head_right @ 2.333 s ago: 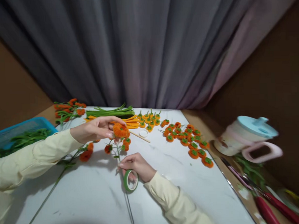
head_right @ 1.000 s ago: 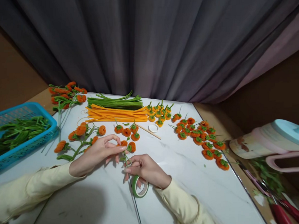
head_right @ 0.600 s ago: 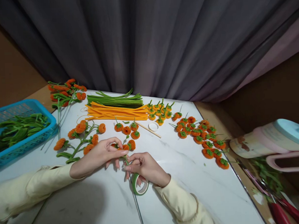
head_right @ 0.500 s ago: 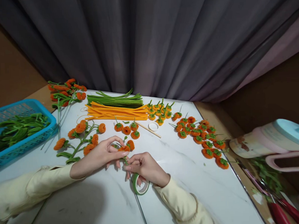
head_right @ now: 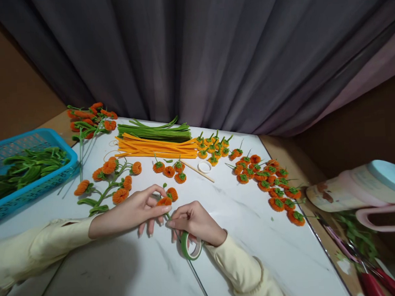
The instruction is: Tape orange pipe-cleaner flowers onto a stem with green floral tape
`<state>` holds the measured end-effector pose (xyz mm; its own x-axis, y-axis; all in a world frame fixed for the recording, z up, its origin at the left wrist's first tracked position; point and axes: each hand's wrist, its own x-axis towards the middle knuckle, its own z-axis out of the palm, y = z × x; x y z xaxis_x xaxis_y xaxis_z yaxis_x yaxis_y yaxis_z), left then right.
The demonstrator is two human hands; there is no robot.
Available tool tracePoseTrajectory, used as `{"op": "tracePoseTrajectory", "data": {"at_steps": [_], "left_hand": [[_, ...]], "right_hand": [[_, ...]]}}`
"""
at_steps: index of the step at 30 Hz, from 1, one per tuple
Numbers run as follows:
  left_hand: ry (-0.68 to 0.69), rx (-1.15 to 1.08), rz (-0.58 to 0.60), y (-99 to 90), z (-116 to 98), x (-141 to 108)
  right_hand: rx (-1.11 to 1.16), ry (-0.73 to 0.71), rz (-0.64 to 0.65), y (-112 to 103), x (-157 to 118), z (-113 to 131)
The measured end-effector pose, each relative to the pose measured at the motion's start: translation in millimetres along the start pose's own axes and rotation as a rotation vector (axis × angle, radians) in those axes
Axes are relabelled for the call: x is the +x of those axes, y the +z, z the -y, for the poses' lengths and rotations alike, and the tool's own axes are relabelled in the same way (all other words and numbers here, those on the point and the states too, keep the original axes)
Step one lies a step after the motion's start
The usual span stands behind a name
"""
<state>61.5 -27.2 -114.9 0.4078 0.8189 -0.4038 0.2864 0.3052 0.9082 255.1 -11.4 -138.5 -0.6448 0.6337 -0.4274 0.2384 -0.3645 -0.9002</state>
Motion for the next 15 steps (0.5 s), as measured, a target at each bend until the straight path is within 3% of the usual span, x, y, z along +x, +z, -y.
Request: {"op": "tracePoseTrajectory", "data": {"at_steps": [4, 9, 15], "left_hand": [[0.035, -0.075, -0.111, 13.6, 11.7, -13.3], [-0.024, -0.261, -0.011, 23.3, 32.0, -10.6], [0.03, -0.653, -0.004, 16.7, 23.4, 2.7]], "right_hand": [[0.101, -0.03, -0.087, 0.1, 1.0, -4.1], [0.197, -0.064, -0.151, 1.8, 2.2, -7.4], [0.197, -0.091, -0.206, 5.1, 0.3, -4.7]]}}
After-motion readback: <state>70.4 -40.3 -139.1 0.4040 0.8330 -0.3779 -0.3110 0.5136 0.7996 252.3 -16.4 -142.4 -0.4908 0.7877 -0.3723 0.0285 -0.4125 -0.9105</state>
